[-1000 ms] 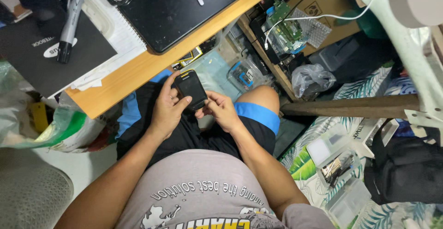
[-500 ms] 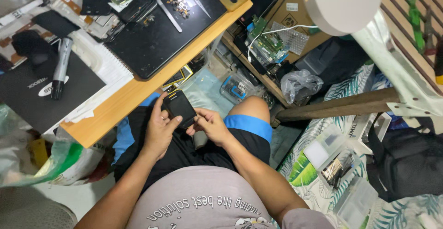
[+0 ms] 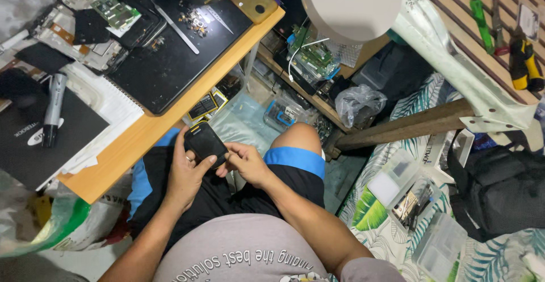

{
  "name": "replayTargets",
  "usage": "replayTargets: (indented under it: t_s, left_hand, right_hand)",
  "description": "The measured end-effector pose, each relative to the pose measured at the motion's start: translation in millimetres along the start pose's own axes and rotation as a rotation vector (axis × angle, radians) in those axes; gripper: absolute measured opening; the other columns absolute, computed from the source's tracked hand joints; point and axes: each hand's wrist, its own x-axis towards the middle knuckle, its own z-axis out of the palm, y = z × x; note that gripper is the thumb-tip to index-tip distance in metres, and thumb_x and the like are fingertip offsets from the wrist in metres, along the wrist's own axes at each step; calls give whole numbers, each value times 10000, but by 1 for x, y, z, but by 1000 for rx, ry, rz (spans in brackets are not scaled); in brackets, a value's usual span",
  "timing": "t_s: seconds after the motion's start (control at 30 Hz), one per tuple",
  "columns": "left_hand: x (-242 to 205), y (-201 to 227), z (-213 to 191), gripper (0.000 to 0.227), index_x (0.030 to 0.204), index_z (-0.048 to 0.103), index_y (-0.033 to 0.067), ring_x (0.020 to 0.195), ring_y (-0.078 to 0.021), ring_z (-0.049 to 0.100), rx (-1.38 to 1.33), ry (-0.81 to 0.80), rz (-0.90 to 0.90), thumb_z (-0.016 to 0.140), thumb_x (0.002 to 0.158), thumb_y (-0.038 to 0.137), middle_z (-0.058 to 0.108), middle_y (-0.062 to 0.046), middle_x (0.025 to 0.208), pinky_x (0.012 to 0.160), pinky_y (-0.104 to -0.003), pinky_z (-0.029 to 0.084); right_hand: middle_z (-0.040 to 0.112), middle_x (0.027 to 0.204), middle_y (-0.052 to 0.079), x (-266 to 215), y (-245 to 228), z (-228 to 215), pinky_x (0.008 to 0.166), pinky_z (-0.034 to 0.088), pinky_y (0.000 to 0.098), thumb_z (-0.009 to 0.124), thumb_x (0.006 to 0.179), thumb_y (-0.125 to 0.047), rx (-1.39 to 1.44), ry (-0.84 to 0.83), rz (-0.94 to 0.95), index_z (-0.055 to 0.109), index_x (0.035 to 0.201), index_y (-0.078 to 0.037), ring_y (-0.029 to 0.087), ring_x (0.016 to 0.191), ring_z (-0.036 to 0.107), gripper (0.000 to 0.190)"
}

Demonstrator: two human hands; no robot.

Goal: The person disassembles an orange electronic device, removes the battery, and uses tweezers to manipulate a small circuit board. They then assemble a yellow mobile phone by inserting a battery and connecting a white charging cable.

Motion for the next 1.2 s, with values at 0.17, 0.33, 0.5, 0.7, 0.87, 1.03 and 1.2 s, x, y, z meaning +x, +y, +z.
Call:
replayTargets:
  t_s: [0.17, 0.33, 0.5, 0.7, 0.87, 1.03, 1.2]
  left_hand:
    - [7, -5, 6, 799, 1589, 245, 66, 1040, -155, 666, 4, 20, 58, 639, 906, -65, 673, -119, 1165, 926, -281, 531]
    - [17, -19, 1, 829, 1617, 299, 87, 904, -142, 593, 255, 73, 56, 710, 910, -52, 588, -69, 968, 842, -270, 510]
    - [24, -30, -6, 834, 1628, 224, 106, 1037, -143, 694, 43, -26, 96, 664, 946, -87, 706, -113, 1165, 915, -279, 562]
    - [22, -16, -1, 804, 1636, 225, 112, 1020, -151, 714, 45, -45, 98, 644, 977, -79, 731, -131, 1147, 913, -291, 580]
    - [20, -16, -2, 804, 1638, 231, 113, 1013, -151, 711, 57, -27, 83, 652, 977, -68, 728, -133, 1139, 912, -285, 571]
    - [20, -15, -2, 790, 1634, 229, 105, 1024, -143, 710, 74, -35, 117, 653, 988, -56, 731, -135, 1141, 921, -281, 571]
    - [18, -13, -2, 785, 1635, 229, 98, 1013, -139, 706, 86, -34, 132, 653, 989, -46, 729, -136, 1130, 913, -278, 570]
  right_hand:
    - [735, 936, 150, 2, 5, -6, 763, 605, 332, 485, 1073, -89, 20, -5, -7, 562, 1397, 58, 216, 805, 737, 364]
    - [741, 917, 170, 9, 19, -22, 765, 596, 358, 486, 1095, -132, 38, -30, -40, 570, 1354, 40, 238, 791, 734, 322]
    - [738, 968, 162, 8, 16, -22, 759, 613, 353, 489, 1069, -84, 87, 19, -9, 590, 1316, 69, 240, 801, 742, 308]
    - [732, 1015, 139, 7, -4, -12, 759, 613, 335, 497, 1049, -72, 87, 38, 2, 581, 1347, 68, 208, 810, 736, 340]
    - [729, 1001, 140, 5, -3, -11, 765, 601, 330, 500, 1057, -71, 81, 26, -10, 581, 1358, 73, 203, 810, 729, 344]
    - [729, 964, 142, 4, -5, -10, 769, 592, 325, 502, 1065, -78, 85, 19, -9, 581, 1353, 74, 198, 813, 727, 335]
    - [726, 960, 130, 3, -7, -8, 766, 588, 322, 508, 1059, -77, 91, 16, -3, 583, 1347, 71, 190, 808, 721, 332]
